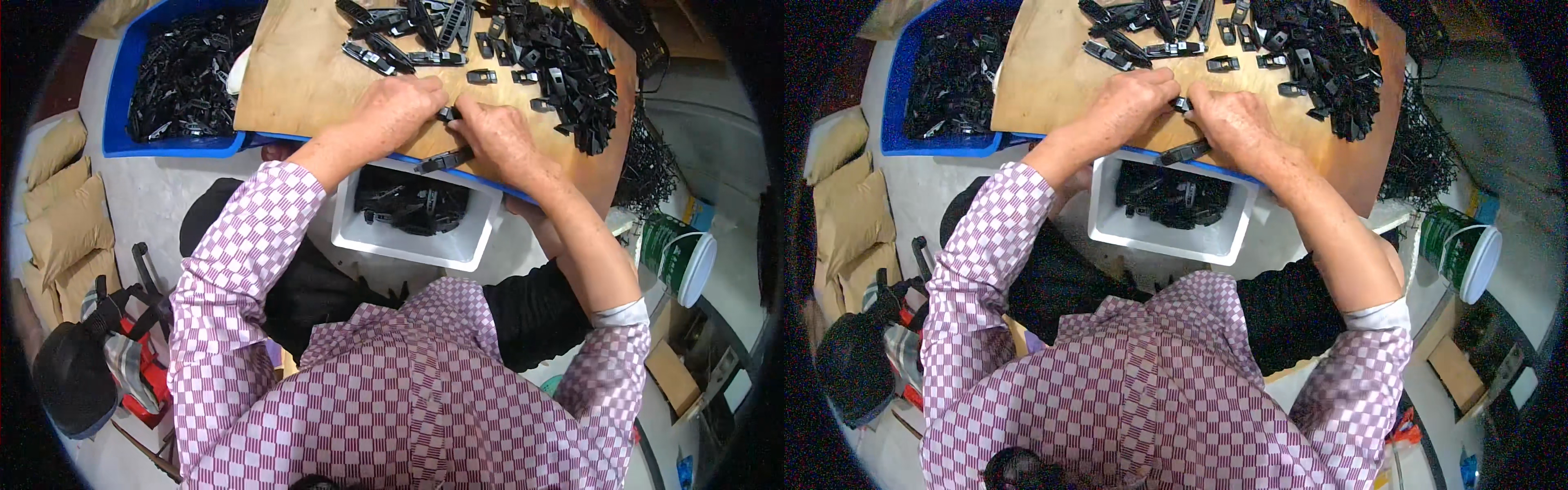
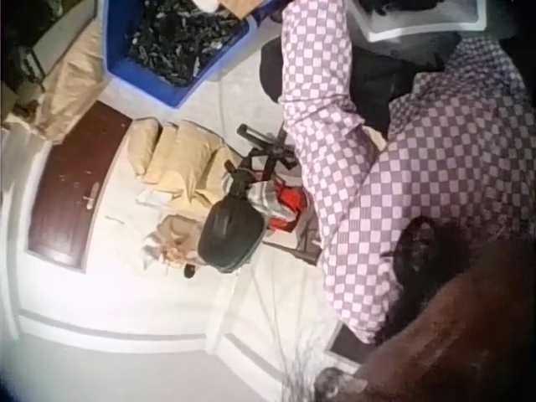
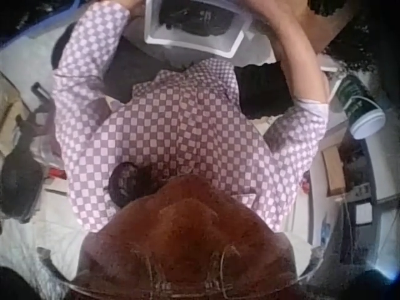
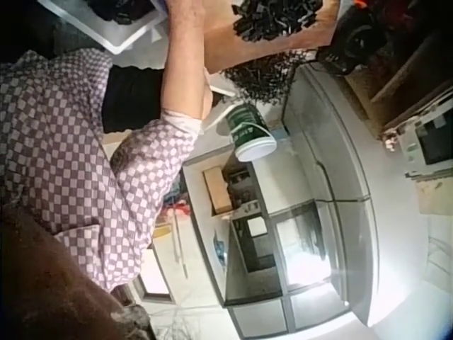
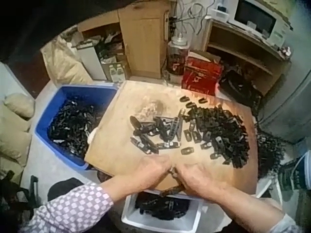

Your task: Sorting and assembling small black plastic components at a manufacturing workstation.

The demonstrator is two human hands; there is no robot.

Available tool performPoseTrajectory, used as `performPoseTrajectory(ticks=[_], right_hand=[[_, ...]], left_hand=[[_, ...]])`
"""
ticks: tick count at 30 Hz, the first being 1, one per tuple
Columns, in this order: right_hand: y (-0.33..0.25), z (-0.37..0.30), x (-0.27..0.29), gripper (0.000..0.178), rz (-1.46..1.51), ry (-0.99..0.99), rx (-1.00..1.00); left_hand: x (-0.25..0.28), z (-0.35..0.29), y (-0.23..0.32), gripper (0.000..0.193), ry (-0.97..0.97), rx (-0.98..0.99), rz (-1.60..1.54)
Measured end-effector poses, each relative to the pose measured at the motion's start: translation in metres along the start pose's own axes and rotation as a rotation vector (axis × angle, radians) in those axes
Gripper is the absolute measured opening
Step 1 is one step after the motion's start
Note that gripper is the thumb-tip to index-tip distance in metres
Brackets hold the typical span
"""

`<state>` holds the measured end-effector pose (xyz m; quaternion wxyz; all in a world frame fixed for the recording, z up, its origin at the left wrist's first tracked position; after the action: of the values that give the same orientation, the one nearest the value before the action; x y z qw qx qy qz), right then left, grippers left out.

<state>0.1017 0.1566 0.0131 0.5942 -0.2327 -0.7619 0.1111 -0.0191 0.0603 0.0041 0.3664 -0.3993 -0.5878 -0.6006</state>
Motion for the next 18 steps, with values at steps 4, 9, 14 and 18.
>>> performPoseTrajectory(ticks=[4,9,14,18], right_hand=[[0.011,-0.001,0.017,0.021,-0.025,0.071,0.100],[0.028,0.016,0.029,0.027,-0.289,0.276,0.146],[0.025,0.018,0.022,0.029,-0.419,0.225,0.049],[0.035,0.013,0.025,0.027,-0.066,0.404,0.132]], left_hand=[[0.005,-0.002,0.002,0.014,0.015,-0.011,0.032],[0.039,-0.027,-0.037,0.018,0.059,0.319,0.005],[0.033,-0.028,-0.051,0.018,0.036,0.430,0.118],[0.024,-0.028,-0.030,0.017,0.008,0.368,0.154]])
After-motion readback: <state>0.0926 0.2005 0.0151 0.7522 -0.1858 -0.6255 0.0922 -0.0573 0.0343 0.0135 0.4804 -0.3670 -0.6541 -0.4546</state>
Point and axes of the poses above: each hand's wrist, its own z-axis towards the middle knuckle, its own x-axis out of the back of the hand, y = z × x, the point moved 4 cm from there along z, towards the middle knuckle, and after that the axes turned 12 degrees about -y, right-handed, at the moved point
